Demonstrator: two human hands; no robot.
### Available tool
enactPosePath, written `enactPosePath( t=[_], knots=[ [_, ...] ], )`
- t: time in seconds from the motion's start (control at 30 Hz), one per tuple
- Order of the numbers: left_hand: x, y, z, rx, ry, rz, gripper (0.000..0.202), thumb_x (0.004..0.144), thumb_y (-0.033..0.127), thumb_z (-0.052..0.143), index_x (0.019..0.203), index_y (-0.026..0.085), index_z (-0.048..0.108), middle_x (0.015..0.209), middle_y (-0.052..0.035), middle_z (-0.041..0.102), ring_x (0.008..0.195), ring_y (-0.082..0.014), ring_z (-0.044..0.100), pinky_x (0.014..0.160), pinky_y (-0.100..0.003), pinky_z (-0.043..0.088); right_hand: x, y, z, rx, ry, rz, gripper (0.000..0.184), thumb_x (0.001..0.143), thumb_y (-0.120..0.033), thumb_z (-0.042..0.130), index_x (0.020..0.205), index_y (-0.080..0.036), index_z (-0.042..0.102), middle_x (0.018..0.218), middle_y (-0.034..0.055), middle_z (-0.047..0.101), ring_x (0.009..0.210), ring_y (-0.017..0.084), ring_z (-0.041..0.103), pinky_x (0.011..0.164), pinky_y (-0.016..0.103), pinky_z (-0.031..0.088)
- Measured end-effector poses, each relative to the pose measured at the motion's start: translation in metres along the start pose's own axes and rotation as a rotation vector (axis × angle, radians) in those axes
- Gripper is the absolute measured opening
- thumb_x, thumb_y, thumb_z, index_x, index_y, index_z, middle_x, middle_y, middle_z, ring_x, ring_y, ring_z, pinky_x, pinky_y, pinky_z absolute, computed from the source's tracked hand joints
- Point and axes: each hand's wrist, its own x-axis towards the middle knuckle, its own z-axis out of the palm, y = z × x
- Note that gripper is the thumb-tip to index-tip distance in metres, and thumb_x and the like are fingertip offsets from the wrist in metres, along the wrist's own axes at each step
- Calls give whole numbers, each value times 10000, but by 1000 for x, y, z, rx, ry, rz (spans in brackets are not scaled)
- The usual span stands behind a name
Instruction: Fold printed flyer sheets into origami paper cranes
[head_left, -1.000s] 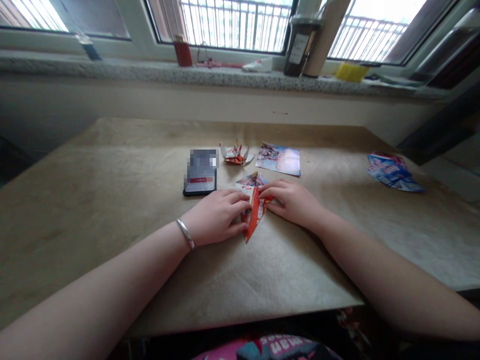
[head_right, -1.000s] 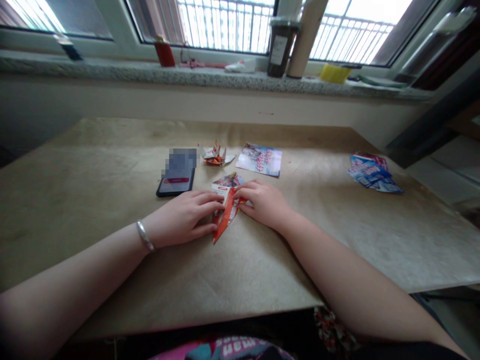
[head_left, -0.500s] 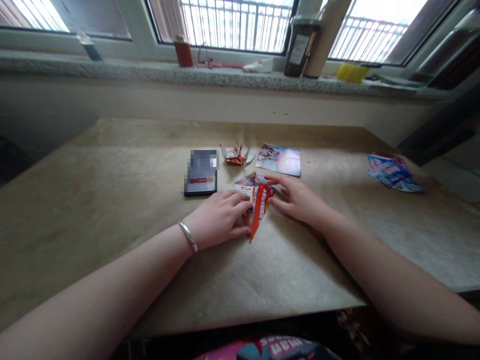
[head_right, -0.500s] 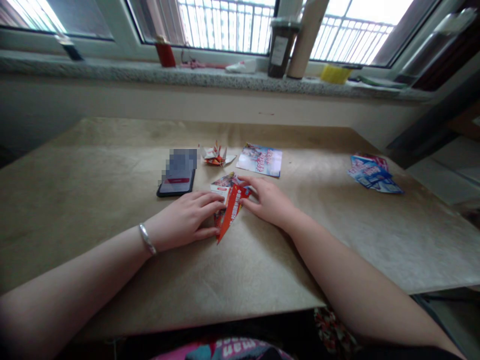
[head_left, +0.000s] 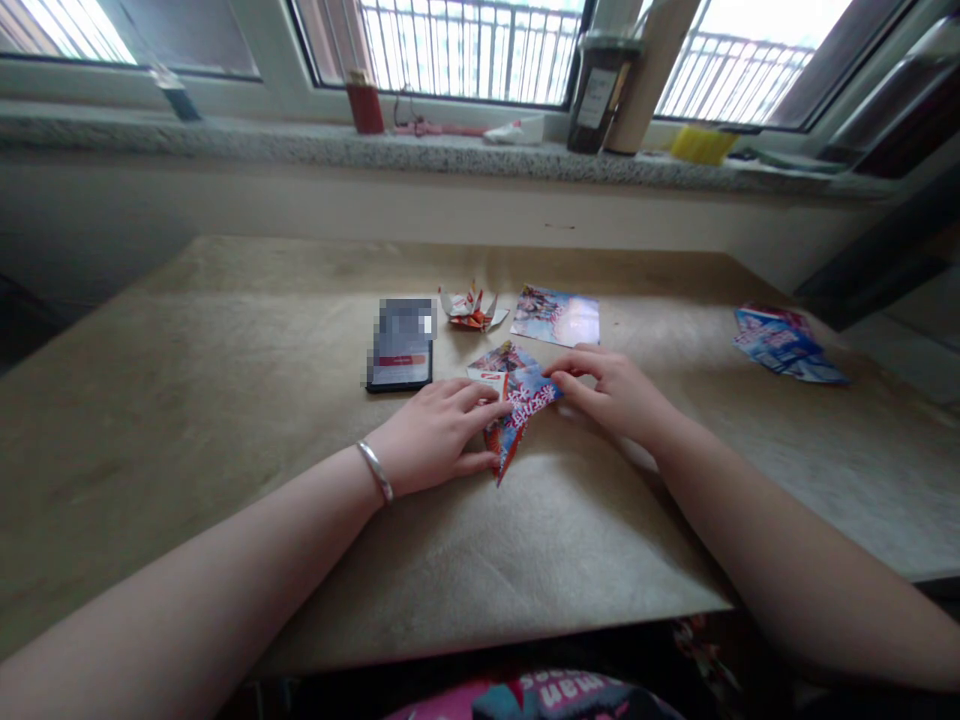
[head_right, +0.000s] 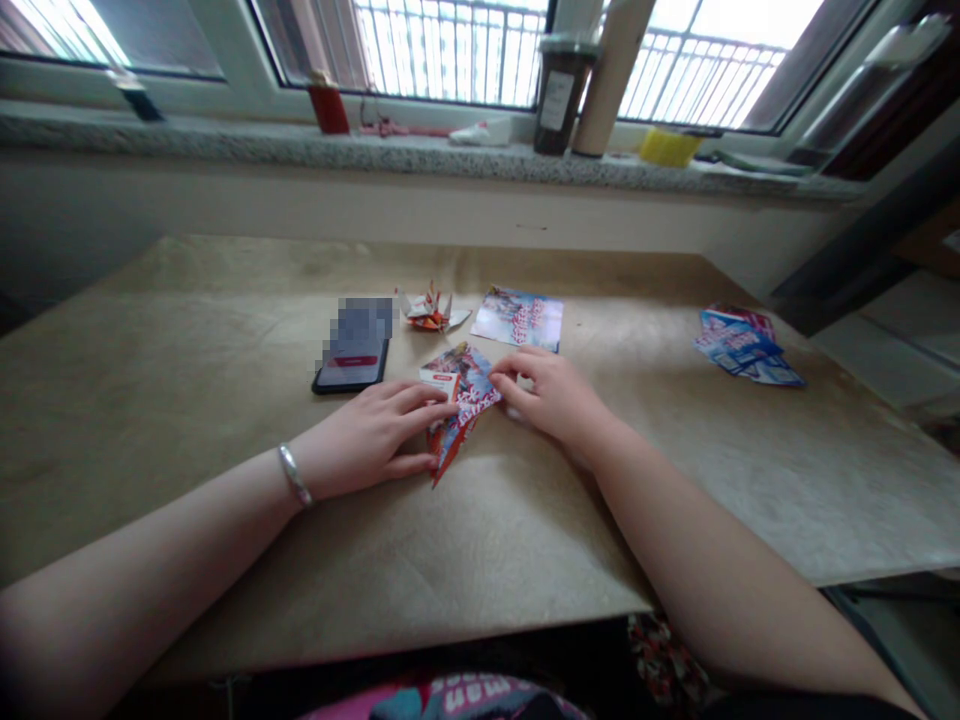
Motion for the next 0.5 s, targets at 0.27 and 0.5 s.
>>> enactPosePath(
  t=[0.27, 0.5],
  knots=[
    [0, -1, 1, 52, 11, 22, 505, 865, 533, 498, 1309, 293, 486, 1344, -83, 455, 1209, -275, 432, 1032, -432, 351, 0, 6, 0, -179, -114, -131, 154, 795, -202, 562, 865, -215, 699, 817, 40, 675, 796, 178, 604, 764, 323, 475],
    [0, -2, 3, 65, 8, 34, 509, 875, 539, 474, 1324, 297, 472, 1401, -82, 403, 1256, -285, 395, 1058, -451, 326, 1, 10, 5, -184, -196, -262, 213, 793, -278, 623, 994, -239, 682, 1130, 44, 646, 1048, 206, 560, 955, 400, 424]
  ],
)
